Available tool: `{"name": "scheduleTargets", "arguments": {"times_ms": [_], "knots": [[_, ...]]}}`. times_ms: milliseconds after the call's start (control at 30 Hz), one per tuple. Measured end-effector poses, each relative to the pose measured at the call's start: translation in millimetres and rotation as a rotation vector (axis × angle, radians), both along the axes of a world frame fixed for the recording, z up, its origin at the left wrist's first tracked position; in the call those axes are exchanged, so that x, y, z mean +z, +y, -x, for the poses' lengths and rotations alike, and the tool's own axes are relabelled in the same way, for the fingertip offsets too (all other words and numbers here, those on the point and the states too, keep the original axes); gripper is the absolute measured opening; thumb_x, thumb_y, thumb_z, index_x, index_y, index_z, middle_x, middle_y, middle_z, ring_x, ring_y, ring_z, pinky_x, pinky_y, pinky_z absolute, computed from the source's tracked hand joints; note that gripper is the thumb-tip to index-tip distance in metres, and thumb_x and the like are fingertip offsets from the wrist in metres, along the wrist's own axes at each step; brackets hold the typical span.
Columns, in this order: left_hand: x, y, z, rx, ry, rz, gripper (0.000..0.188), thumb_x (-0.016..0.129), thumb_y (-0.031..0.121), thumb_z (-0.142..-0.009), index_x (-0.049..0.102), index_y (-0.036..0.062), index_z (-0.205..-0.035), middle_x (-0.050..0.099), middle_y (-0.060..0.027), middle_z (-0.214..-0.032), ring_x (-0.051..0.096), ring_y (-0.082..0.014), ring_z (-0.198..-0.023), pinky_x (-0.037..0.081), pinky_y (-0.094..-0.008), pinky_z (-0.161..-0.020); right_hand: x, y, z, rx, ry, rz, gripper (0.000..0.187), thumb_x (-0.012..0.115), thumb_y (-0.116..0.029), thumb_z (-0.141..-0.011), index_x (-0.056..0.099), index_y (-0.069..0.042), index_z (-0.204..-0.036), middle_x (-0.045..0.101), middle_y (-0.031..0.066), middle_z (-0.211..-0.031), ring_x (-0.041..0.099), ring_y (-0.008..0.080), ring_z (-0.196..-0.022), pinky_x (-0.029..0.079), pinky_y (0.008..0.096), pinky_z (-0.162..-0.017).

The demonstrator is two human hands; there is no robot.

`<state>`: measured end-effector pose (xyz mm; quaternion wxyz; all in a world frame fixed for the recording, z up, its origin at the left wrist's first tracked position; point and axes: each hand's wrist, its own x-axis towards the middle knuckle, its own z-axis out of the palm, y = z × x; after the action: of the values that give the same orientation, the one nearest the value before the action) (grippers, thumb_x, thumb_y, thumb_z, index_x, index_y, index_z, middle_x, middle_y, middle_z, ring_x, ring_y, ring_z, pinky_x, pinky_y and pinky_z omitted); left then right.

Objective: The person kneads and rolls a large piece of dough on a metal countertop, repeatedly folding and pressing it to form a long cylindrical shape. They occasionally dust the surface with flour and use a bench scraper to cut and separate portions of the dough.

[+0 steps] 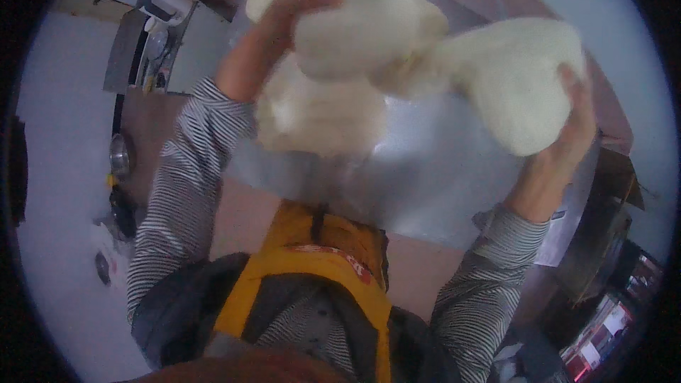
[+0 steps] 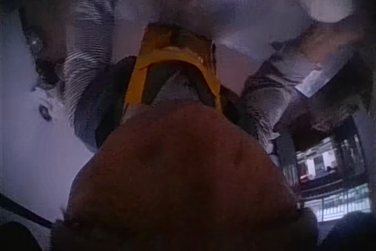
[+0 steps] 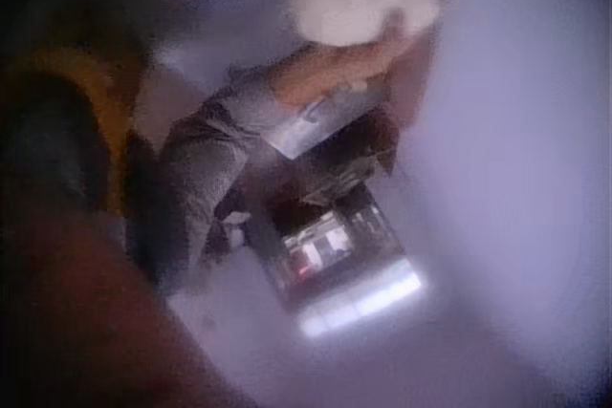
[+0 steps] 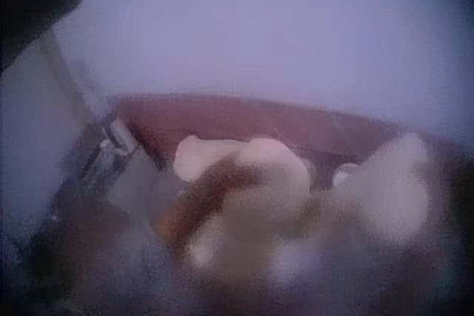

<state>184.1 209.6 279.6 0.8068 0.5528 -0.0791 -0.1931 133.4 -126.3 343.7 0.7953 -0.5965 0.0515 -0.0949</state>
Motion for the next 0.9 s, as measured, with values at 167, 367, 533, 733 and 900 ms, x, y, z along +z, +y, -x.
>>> {"name": "scheduleTargets", "arguments": {"times_ms": [167,367,533,733,900], "knots": [[-3.8,161.5,-92.2,0.211,0.066,-0.675,0.042,0.066,0.031,-0.085,0.063,0.0060,-0.118,0.066,-0.0157,-0.108,0.065,-0.0296,-0.094,0.052,-0.0443,-0.084,-17.0,41.7,-82.6,0.043,0.009,0.114,0.051,0.063,-0.014,-0.087,0.048,0.004,-0.132,0.061,0.0192,-0.117,0.063,0.0295,-0.105,0.053,0.0421,-0.089],[-200.3,270.7,-219.0,0.030,-0.629,-1.678,0.045,0.067,0.032,-0.085,0.061,0.0070,-0.121,0.064,-0.0193,-0.117,0.064,-0.0326,-0.102,0.052,-0.0455,-0.089,-236.1,53.1,-228.5,0.233,0.008,1.850,0.061,0.062,-0.037,-0.087,0.049,0.000,-0.135,0.065,0.0205,-0.112,0.064,0.0342,-0.100,0.050,0.0411,-0.089],[-248.6,243.0,-206.8,0.438,-0.448,-1.225,0.047,0.064,0.038,-0.088,0.061,0.0058,-0.123,0.063,-0.0207,-0.118,0.062,-0.0379,-0.105,0.049,-0.0469,-0.092,-302.0,88.9,-227.2,0.171,0.340,1.684,0.076,0.055,-0.055,-0.086,0.042,-0.002,-0.139,0.044,0.0262,-0.140,0.040,0.0438,-0.131,0.035,0.0596,-0.103],[-244.7,202.9,-208.5,0.323,-0.901,-1.341,0.051,0.061,0.044,-0.089,0.056,0.0126,-0.129,0.057,-0.0161,-0.128,0.052,-0.0336,-0.118,0.041,-0.0548,-0.097,-290.1,119.6,-240.6,-0.412,0.078,1.907,0.065,0.052,-0.053,-0.089,0.046,-0.012,-0.139,0.039,0.0168,-0.147,0.031,0.0400,-0.139,0.025,0.0805,-0.094],[-263.7,179.4,-207.6,0.266,-1.062,-1.401,0.055,0.059,0.048,-0.089,0.052,0.0182,-0.135,0.052,-0.0123,-0.137,0.043,-0.0300,-0.130,0.035,-0.0613,-0.102,-336.8,133.6,-209.7,-0.100,-0.023,1.803,0.056,0.048,-0.043,-0.094,0.045,-0.014,-0.143,0.042,0.0121,-0.148,0.039,0.0387,-0.135,0.028,0.0704,-0.102]]}}
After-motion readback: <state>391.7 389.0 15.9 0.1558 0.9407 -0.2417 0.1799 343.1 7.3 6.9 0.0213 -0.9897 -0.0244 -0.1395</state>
